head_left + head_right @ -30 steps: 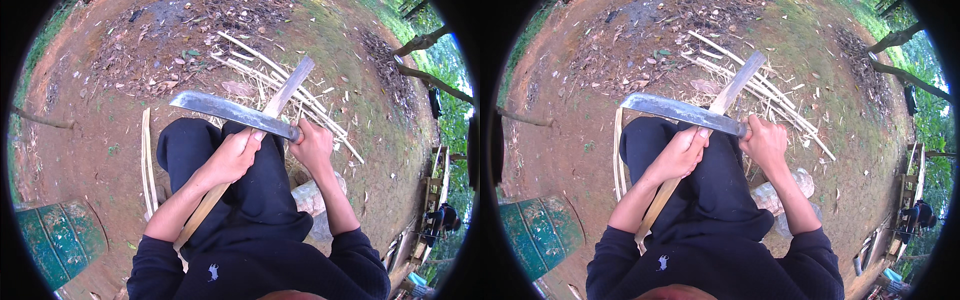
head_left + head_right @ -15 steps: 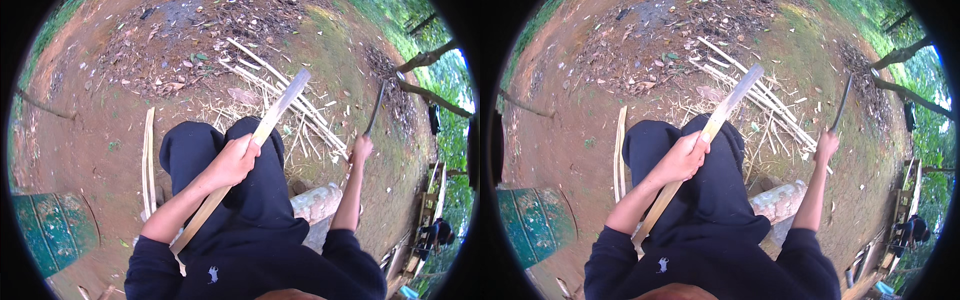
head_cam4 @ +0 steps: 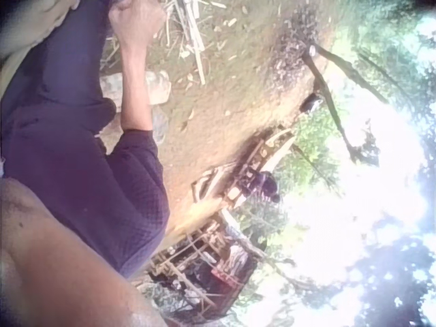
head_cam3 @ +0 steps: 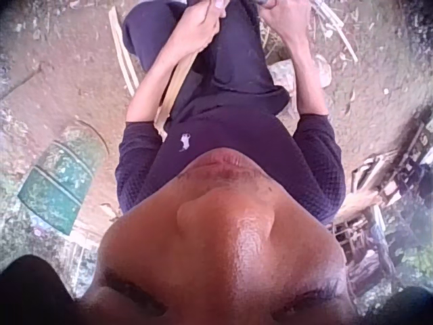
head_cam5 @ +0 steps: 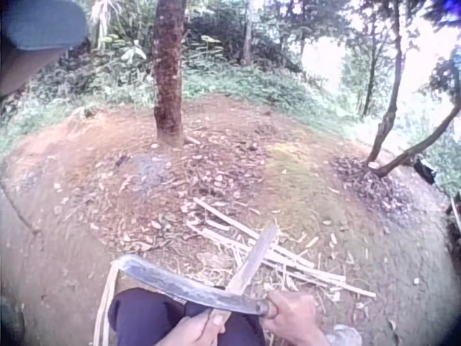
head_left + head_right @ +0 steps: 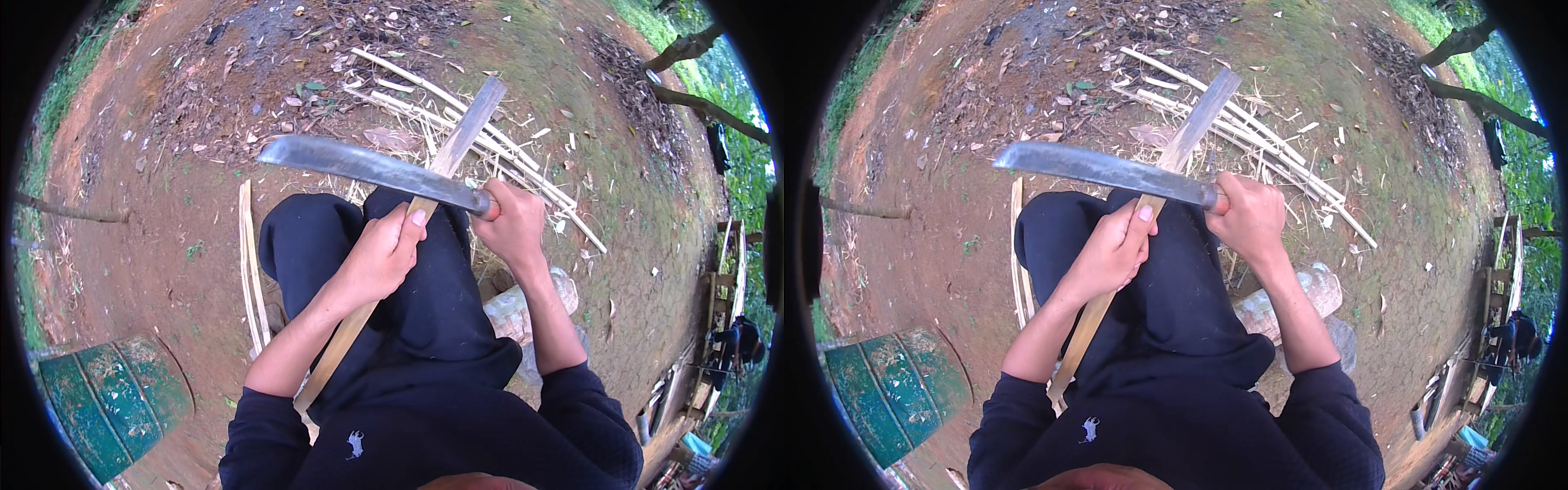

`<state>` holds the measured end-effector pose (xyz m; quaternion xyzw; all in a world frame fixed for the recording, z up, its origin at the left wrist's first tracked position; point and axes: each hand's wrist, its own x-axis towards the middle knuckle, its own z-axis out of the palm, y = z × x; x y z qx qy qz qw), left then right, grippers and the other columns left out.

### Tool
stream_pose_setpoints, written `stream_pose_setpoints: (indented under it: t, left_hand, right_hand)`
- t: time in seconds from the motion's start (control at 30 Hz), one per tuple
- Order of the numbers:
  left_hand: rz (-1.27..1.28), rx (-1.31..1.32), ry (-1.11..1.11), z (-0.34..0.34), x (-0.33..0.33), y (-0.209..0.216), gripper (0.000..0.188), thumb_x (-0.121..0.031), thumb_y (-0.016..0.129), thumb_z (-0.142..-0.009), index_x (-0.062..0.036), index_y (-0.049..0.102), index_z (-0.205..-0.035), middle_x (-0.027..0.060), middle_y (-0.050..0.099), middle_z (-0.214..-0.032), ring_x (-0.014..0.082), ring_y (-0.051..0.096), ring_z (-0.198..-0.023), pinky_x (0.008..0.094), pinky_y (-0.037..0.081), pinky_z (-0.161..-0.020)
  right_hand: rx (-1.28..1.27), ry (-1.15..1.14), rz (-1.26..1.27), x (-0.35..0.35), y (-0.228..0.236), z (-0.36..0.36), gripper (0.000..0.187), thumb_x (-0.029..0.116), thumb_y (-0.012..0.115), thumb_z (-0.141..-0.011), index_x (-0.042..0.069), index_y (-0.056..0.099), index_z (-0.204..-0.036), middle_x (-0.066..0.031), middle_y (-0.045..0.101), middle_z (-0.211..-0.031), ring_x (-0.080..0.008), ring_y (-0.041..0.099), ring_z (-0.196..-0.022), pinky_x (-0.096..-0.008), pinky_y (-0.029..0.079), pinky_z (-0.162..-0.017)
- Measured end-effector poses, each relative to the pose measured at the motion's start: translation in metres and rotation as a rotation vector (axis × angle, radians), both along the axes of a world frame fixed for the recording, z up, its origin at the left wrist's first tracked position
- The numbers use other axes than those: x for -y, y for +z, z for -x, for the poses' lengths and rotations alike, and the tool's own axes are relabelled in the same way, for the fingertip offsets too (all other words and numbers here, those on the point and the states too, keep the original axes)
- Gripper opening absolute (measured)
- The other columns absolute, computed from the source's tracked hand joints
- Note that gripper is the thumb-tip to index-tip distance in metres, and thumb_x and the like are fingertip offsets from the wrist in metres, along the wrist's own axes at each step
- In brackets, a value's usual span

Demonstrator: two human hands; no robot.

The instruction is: The person shaves thin strips of wood from a larger piece using a large knife while seated outdoors.

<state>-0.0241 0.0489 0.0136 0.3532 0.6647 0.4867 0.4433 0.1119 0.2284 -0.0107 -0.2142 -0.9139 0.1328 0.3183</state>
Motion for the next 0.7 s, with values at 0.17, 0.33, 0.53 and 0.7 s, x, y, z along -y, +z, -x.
stream_pose_setpoints:
  t: [0.17, 0.33, 0.53, 0.7]
  left_hand:
    - [-0.056, -0.093, -0.012, 0.003, 0.002, -0.004, 0.042, -0.036, 0.037, -0.110, -0.0010, 0.049, -0.090, 0.0018, 0.049, -0.056, 0.0093, 0.048, -0.043, 0.0274, 0.038, -0.042]
    - [-0.063, -0.301, -0.028, 0.004, 0.003, -0.014, 0.044, -0.035, 0.039, -0.110, 0.0017, 0.050, -0.089, 0.0046, 0.050, -0.058, 0.0133, 0.053, -0.051, 0.0328, 0.043, -0.050]
    - [-0.021, -0.350, 0.044, 0.015, 0.003, -0.012, 0.042, -0.032, 0.038, -0.110, 0.0014, 0.051, -0.088, 0.0063, 0.051, -0.057, 0.0155, 0.056, -0.053, 0.0346, 0.044, -0.051]
    - [-0.107, -0.340, 0.035, -0.001, 0.021, -0.016, 0.036, -0.028, 0.038, -0.110, -0.0015, 0.050, -0.088, 0.0043, 0.051, -0.057, 0.0159, 0.055, -0.049, 0.0340, 0.044, -0.049]
  right_hand:
    - [0.225, 0.023, -0.034, -0.005, -0.006, 0.003, 0.018, 0.012, 0.074, -0.066, 0.008, 0.058, -0.074, -0.0088, 0.060, -0.063, -0.0317, 0.061, -0.055, -0.0421, 0.047, -0.053]
    - [0.091, 0.034, -0.155, -0.057, -0.045, 0.002, 0.021, 0.012, 0.077, -0.063, 0.010, 0.059, -0.075, -0.0059, 0.063, -0.064, -0.0276, 0.064, -0.059, -0.0411, 0.049, -0.058]
    - [-0.193, 0.077, -0.282, -0.075, -0.074, 0.041, 0.011, 0.013, 0.073, -0.076, 0.010, 0.063, -0.077, -0.0069, 0.063, -0.060, -0.0264, 0.062, -0.050, -0.0388, 0.051, -0.057]
    - [0.228, -1.107, 0.273, -0.302, -0.108, -0.136, 0.026, 0.026, 0.058, -0.087, 0.010, 0.075, -0.099, -0.0163, 0.075, -0.100, -0.0290, 0.071, -0.083, -0.0445, 0.054, -0.070]
